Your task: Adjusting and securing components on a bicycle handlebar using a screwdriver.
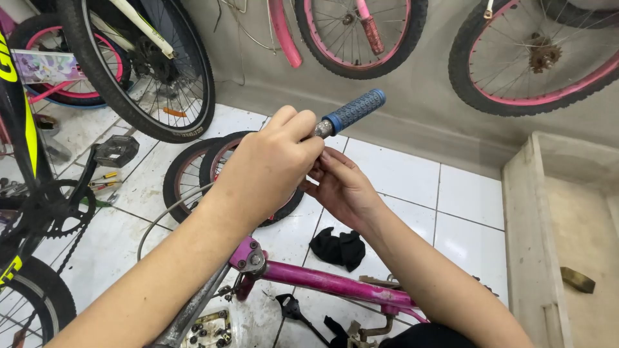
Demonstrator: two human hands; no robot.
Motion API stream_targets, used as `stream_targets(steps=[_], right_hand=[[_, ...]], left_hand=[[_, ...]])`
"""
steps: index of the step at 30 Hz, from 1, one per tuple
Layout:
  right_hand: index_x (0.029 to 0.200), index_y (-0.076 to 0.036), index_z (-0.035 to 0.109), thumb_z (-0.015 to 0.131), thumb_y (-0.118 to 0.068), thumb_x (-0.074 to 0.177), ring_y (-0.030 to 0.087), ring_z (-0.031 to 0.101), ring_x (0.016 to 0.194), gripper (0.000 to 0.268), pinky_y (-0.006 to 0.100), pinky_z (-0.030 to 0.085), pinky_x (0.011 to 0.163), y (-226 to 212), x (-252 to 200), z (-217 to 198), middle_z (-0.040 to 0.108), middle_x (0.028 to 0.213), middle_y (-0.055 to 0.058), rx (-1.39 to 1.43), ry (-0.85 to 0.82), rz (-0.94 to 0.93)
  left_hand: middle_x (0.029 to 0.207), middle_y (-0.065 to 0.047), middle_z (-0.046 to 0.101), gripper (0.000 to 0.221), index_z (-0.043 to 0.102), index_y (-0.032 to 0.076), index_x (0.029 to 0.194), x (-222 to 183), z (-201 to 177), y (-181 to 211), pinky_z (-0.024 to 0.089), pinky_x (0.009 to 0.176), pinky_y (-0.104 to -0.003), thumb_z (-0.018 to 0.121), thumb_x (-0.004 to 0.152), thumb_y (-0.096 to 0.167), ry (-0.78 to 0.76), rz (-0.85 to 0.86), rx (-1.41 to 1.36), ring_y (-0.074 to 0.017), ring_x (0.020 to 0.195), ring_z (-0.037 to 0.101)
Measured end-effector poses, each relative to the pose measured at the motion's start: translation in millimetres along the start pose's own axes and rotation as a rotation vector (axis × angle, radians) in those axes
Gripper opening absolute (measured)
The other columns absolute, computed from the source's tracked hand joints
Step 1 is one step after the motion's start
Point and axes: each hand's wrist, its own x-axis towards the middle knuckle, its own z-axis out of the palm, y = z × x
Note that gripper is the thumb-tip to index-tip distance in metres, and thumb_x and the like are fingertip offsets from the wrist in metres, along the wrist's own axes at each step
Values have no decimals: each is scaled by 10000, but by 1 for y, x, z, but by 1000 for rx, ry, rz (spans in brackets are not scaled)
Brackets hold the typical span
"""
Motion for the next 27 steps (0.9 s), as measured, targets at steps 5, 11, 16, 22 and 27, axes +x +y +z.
stream_targets(steps=[5, 11, 16, 22, 27], right_hand=[[1209, -127, 705, 594, -188, 1046, 116, 680, 936, 207, 400, 531, 976, 1, 4, -3, 746, 961, 1, -18, 4, -19], [1219, -113, 698, 597, -175, 1044, 125, 695, 940, 211, 409, 538, 976, 3, 5, 1, 754, 968, 10, 15, -15, -30], [1216, -115, 701, 597, -168, 1041, 119, 671, 915, 211, 398, 547, 951, 7, 8, -10, 738, 945, 11, 7, -49, -33], [1200, -125, 712, 603, -171, 1038, 112, 653, 891, 200, 384, 556, 926, 2, 5, 2, 737, 931, 2, 10, -45, -38], [1210, -132, 707, 596, -181, 1041, 96, 668, 879, 209, 367, 540, 929, -5, -2, 17, 737, 920, -26, -17, 34, -23]], left_hand=[[824, 5, 462, 166, 668, 114, 784, 1, 2, -2, 593, 618, -214, 779, 893, 53, -5, 0, 0, -139, 871, 546], [830, 6, 462, 168, 667, 118, 787, 0, 4, -3, 589, 623, -203, 787, 893, 67, -8, -2, -3, -133, 880, 546], [833, 4, 468, 155, 675, 119, 798, 0, 2, -2, 586, 625, -198, 783, 899, 72, -15, -2, 5, -132, 880, 547], [835, 3, 469, 151, 674, 116, 801, 0, 1, -2, 591, 627, -211, 786, 892, 73, -30, -5, -20, -138, 879, 546], [824, 15, 462, 167, 662, 120, 784, 0, 2, -1, 585, 608, -204, 776, 892, 63, -7, -2, 11, -138, 880, 548]])
